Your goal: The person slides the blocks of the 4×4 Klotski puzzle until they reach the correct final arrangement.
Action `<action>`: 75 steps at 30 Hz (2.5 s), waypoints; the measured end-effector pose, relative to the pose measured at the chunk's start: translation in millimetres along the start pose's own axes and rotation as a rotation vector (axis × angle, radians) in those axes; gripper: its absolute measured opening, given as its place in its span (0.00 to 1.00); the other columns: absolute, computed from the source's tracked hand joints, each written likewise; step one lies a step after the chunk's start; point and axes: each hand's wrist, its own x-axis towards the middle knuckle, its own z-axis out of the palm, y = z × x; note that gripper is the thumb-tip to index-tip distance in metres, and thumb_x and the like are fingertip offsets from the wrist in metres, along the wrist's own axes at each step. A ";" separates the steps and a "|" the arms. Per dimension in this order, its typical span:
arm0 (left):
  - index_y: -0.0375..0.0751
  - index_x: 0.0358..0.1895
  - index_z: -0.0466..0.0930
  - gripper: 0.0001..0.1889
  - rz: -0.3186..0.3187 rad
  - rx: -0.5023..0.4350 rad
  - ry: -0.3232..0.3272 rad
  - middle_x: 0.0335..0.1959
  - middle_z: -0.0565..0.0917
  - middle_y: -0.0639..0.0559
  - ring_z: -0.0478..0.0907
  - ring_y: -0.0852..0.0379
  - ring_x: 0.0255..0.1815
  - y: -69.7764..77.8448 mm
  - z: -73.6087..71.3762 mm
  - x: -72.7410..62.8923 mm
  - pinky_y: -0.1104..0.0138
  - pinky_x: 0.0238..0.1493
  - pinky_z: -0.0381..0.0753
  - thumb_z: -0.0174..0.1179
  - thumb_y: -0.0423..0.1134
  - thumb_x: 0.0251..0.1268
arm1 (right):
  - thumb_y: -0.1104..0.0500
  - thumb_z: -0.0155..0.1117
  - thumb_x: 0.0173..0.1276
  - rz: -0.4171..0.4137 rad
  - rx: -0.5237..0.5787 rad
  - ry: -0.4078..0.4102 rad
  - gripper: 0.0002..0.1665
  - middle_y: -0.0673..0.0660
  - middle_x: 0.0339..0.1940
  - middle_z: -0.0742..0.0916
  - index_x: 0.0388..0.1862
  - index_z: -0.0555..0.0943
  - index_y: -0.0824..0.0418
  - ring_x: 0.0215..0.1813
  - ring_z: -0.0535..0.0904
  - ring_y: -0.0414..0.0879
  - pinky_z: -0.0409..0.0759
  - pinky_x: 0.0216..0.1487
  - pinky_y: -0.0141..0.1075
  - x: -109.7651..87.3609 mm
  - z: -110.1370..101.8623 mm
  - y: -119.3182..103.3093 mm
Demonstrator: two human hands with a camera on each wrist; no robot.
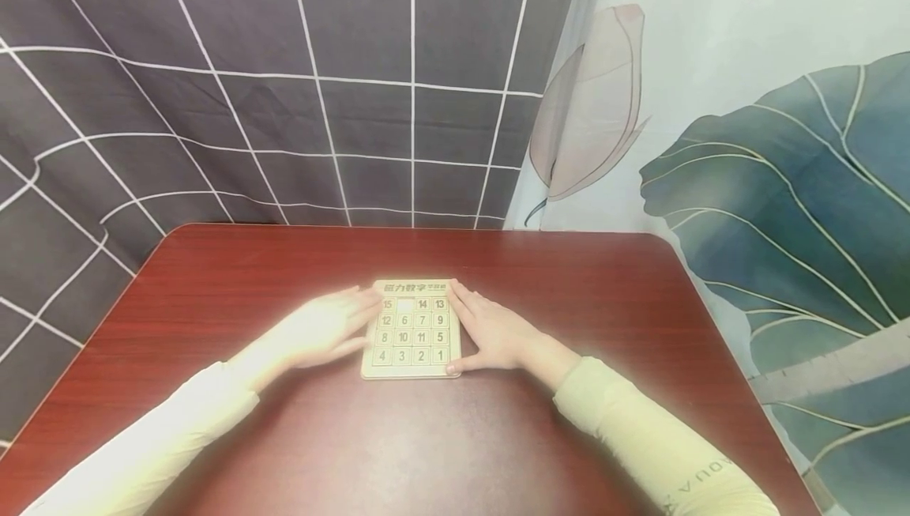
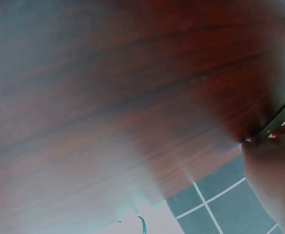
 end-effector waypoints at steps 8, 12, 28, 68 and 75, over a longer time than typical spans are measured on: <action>0.31 0.72 0.77 0.32 0.018 -0.035 -0.013 0.74 0.79 0.39 0.76 0.44 0.77 3.7 -3.7 8.1 0.54 0.81 0.72 0.59 0.54 0.78 | 0.26 0.69 0.65 -0.001 -0.004 -0.004 0.73 0.68 0.90 0.51 0.88 0.47 0.69 0.87 0.57 0.65 0.65 0.85 0.58 0.3 0.6 1.2; 0.32 0.73 0.76 0.32 0.040 -0.028 -0.025 0.75 0.78 0.39 0.75 0.44 0.78 8.2 -2.2 17.7 0.54 0.81 0.73 0.57 0.54 0.79 | 0.26 0.69 0.65 0.000 -0.006 -0.005 0.73 0.67 0.90 0.51 0.88 0.47 0.69 0.87 0.57 0.65 0.64 0.85 0.57 0.2 -0.2 0.8; 0.34 0.71 0.78 0.31 0.098 0.033 0.050 0.72 0.81 0.41 0.77 0.47 0.76 16.2 -2.7 -4.0 0.55 0.80 0.74 0.60 0.54 0.76 | 0.27 0.69 0.65 -0.006 0.002 0.002 0.72 0.68 0.90 0.51 0.88 0.48 0.69 0.88 0.56 0.63 0.64 0.86 0.57 -0.4 -0.2 0.8; 0.34 0.70 0.79 0.32 0.077 0.038 0.073 0.72 0.82 0.42 0.79 0.47 0.74 33.3 -1.7 -25.2 0.56 0.78 0.77 0.60 0.57 0.77 | 0.27 0.69 0.65 -0.008 -0.021 -0.006 0.72 0.69 0.90 0.52 0.87 0.48 0.70 0.88 0.56 0.63 0.62 0.87 0.56 0.1 -1.3 0.5; 0.33 0.73 0.76 0.33 0.039 0.037 0.033 0.75 0.78 0.41 0.75 0.46 0.78 25.2 3.5 -19.5 0.55 0.81 0.73 0.60 0.55 0.77 | 0.27 0.70 0.64 -0.012 -0.031 -0.009 0.72 0.69 0.90 0.52 0.87 0.50 0.71 0.88 0.56 0.63 0.63 0.86 0.56 0.8 -0.4 -0.5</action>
